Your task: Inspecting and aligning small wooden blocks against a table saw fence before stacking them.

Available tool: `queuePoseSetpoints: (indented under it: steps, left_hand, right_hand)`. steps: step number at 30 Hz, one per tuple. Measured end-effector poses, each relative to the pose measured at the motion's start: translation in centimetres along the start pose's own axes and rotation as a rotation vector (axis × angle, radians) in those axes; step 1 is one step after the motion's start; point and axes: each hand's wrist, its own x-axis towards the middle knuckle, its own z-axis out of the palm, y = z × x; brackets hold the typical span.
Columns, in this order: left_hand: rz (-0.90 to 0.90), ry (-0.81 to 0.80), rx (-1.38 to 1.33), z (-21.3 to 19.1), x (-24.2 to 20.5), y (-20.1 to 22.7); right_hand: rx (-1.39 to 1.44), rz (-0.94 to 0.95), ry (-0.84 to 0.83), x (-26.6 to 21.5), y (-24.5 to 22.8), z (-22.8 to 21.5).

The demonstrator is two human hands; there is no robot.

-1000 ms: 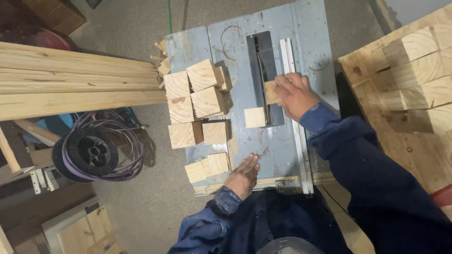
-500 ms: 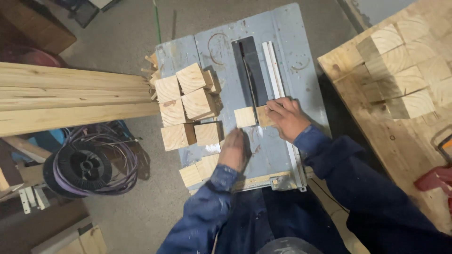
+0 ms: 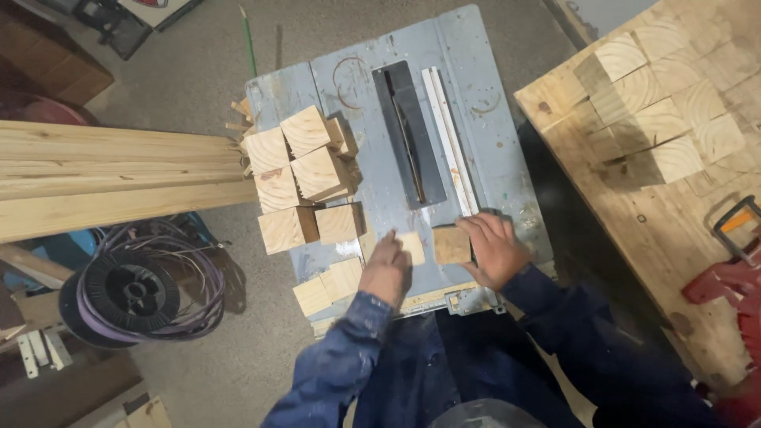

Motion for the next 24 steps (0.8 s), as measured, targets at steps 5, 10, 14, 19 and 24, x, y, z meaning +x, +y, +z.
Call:
queuePoseSetpoints:
  steps: [5, 10, 14, 19, 24]
  left_hand:
    - [0.089, 0.195, -0.033, 8.0, -3.8, -2.7]
    - [0.114, 0.079, -0.029, -2.6, -2.6, -1.5]
    - [-0.026, 0.012, 0.027, -3.0, -6.3, -4.1]
    - [-0.156, -0.043, 0.038, -6.4, -7.3, -4.4]
    - [-0.237, -0.001, 0.035, -5.8, -8.7, -5.4]
  right_hand:
    - [0.298, 0.030, 0.207, 1.5, -2.8, -2.6]
    - [0.361, 0.008, 0.147, 1.9, -2.9, -0.5]
    - [0.092, -0.162, 0.095, 4.9, -2.9, -1.2]
    - [-0.012, -0.186, 0.044, 5.4, -1.2, -1.1]
    - [0.057, -0.207, 0.010, 4.2, 1.2, -0.7]
